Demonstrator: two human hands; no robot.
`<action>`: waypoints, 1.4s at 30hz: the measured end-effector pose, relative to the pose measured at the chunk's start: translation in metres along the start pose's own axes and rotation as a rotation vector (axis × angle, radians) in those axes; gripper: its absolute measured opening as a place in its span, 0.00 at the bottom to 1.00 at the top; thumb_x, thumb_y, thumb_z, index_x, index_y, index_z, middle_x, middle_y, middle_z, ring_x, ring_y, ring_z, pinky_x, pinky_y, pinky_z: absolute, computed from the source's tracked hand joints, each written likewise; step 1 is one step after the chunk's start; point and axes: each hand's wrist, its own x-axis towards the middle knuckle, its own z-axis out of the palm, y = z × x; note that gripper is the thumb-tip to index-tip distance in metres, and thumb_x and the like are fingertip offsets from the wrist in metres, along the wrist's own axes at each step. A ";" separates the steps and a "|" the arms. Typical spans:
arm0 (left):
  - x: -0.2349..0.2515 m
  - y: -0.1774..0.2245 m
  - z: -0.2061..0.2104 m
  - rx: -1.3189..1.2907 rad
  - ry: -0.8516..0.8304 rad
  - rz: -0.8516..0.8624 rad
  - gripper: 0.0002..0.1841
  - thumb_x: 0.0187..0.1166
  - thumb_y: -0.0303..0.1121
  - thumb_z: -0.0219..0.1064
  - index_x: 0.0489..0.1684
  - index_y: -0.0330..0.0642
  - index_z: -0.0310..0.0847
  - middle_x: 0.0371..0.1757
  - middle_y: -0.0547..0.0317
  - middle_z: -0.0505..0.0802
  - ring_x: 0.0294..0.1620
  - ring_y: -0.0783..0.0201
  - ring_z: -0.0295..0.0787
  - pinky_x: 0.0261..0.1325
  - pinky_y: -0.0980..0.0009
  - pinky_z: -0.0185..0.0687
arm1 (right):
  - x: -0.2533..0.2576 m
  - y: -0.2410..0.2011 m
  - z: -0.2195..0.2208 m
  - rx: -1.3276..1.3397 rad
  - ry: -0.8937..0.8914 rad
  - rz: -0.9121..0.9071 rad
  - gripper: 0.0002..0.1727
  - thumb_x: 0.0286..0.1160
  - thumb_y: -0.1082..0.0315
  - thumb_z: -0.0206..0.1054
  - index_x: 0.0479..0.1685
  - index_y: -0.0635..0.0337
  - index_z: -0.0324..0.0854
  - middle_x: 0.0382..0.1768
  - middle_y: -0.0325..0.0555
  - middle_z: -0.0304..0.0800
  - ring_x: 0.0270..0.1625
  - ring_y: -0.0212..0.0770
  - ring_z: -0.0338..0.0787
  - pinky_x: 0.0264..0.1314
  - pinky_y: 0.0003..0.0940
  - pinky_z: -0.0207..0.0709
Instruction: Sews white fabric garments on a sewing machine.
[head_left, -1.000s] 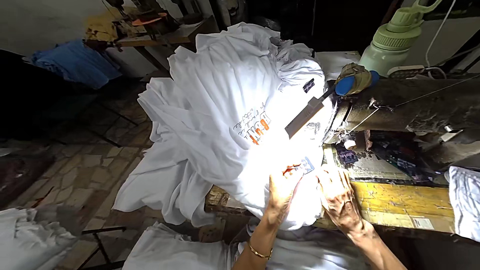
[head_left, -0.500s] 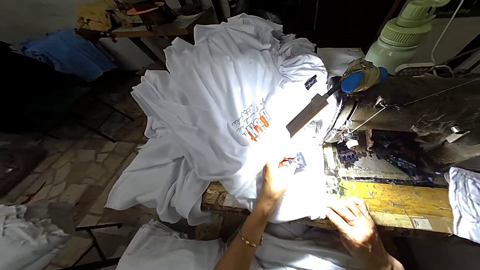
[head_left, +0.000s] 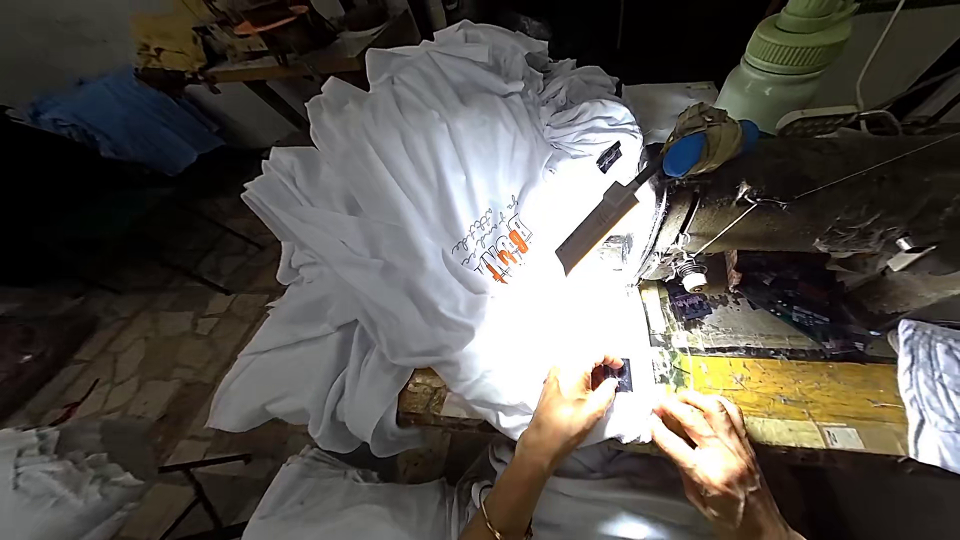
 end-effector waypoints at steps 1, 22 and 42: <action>0.001 0.002 0.000 -0.001 -0.016 -0.019 0.09 0.77 0.31 0.68 0.49 0.42 0.90 0.36 0.62 0.93 0.35 0.75 0.86 0.45 0.74 0.81 | 0.000 0.000 -0.001 0.009 -0.011 0.010 0.14 0.83 0.69 0.56 0.43 0.44 0.90 0.55 0.45 0.92 0.67 0.49 0.83 0.73 0.47 0.69; 0.051 -0.022 -0.024 0.515 -0.141 0.676 0.20 0.78 0.20 0.58 0.64 0.41 0.88 0.67 0.55 0.91 0.65 0.60 0.90 0.68 0.63 0.83 | 0.032 -0.011 -0.032 0.123 -0.412 -0.028 0.11 0.76 0.76 0.63 0.44 0.57 0.91 0.57 0.60 0.93 0.70 0.61 0.88 0.73 0.71 0.73; 0.097 -0.020 -0.031 0.485 -0.178 0.674 0.22 0.75 0.18 0.61 0.68 0.39 0.87 0.70 0.50 0.88 0.72 0.57 0.83 0.76 0.63 0.75 | 0.064 0.018 -0.018 0.110 -0.450 0.037 0.15 0.65 0.78 0.65 0.49 0.55 0.91 0.62 0.59 0.91 0.72 0.63 0.86 0.70 0.72 0.73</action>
